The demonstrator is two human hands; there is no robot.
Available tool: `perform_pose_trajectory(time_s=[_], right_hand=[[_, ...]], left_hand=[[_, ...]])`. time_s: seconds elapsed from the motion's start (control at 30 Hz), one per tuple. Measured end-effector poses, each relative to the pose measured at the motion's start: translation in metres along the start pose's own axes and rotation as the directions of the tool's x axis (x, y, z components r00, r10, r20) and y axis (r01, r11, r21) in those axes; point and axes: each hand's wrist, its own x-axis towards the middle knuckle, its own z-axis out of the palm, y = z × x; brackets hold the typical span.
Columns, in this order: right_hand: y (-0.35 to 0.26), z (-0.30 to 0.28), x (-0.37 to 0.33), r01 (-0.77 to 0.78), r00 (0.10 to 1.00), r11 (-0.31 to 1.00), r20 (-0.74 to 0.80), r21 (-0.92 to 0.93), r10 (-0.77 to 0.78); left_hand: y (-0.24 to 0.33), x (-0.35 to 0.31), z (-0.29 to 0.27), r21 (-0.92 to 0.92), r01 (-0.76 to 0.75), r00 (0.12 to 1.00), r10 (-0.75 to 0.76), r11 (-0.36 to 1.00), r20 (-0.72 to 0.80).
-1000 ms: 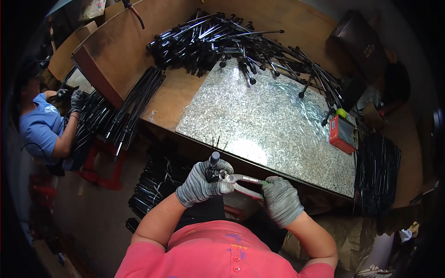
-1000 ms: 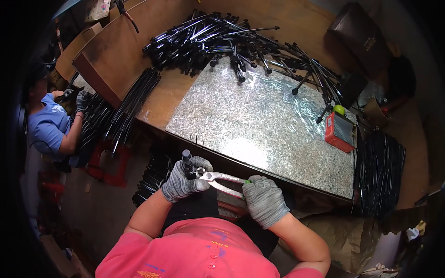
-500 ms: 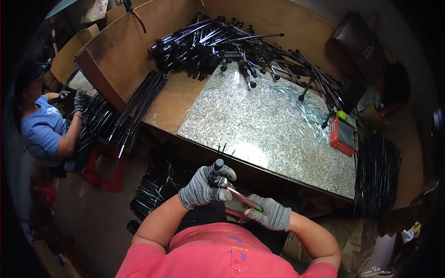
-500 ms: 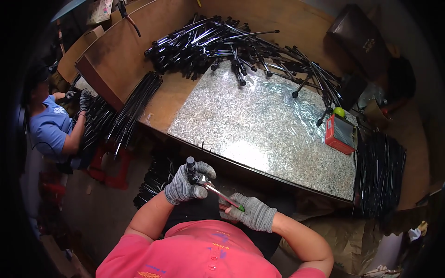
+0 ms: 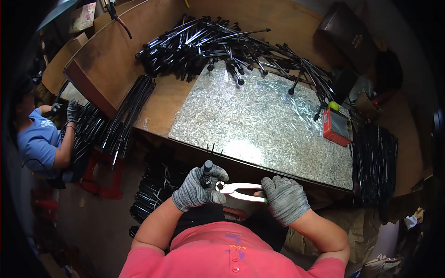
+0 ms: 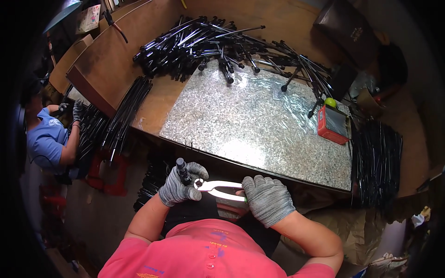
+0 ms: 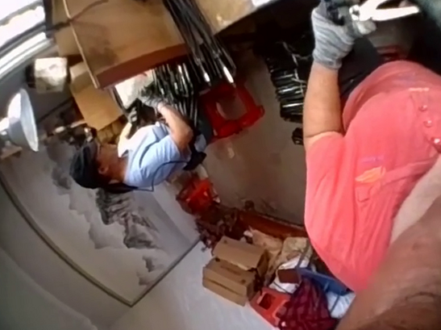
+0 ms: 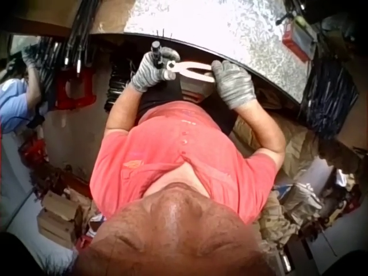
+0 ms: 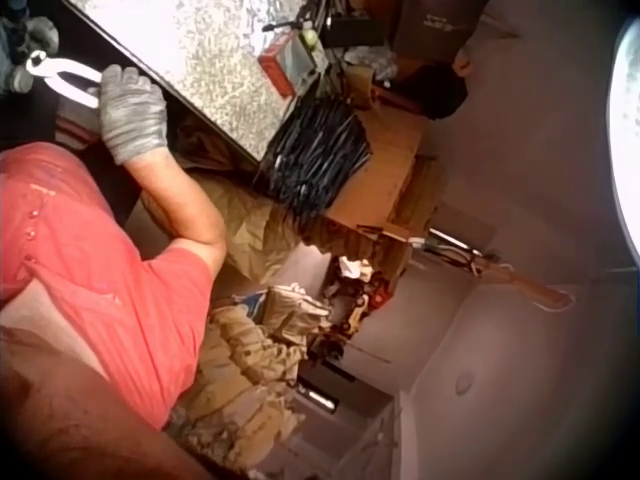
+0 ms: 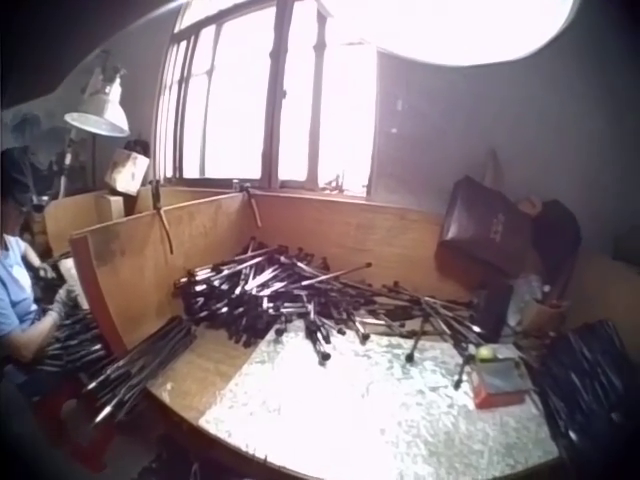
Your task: The person gathers several umbrella ribs by hand, aligns them, and secures the bundle with a wire. They then pick up a central umbrella shaft and use pliers to secure the rib bundle to it with the wire.
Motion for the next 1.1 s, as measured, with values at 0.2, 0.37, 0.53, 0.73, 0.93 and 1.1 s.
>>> perform_pose_trajectory(time_s=[0.2,0.37,0.53,0.73,0.93,1.1], right_hand=[[-0.004,-0.01,-0.004,0.028,0.999,0.999,0.025,-0.043,-0.027],[-0.011,-0.005,-0.003,-0.038,0.996,0.998,0.073,-0.059,0.043],[-0.007,0.008,-0.002,-0.097,0.979,0.994,0.182,0.044,0.087],[0.018,-0.001,-0.005,-0.216,0.96,0.957,0.221,0.193,0.172],[0.079,0.003,-0.004,-0.42,0.907,0.908,-0.031,-0.011,0.419],[0.128,-0.005,-0.027,-0.641,0.767,0.753,-0.15,-0.148,0.623]], left_hand=[[0.002,-0.001,0.006,0.096,-0.009,0.997,0.002,0.995,0.072],[-0.002,0.001,0.011,0.205,0.022,0.999,-0.012,0.979,-0.049],[-0.001,0.001,0.014,0.225,0.002,0.993,0.025,0.974,-0.117],[0.012,0.002,0.029,0.041,-0.229,0.94,0.232,0.973,-0.249],[0.118,-0.032,0.028,0.645,-0.572,0.739,-0.021,0.506,0.673],[0.137,-0.008,0.003,0.753,-0.602,0.793,-0.083,-0.267,0.604]])
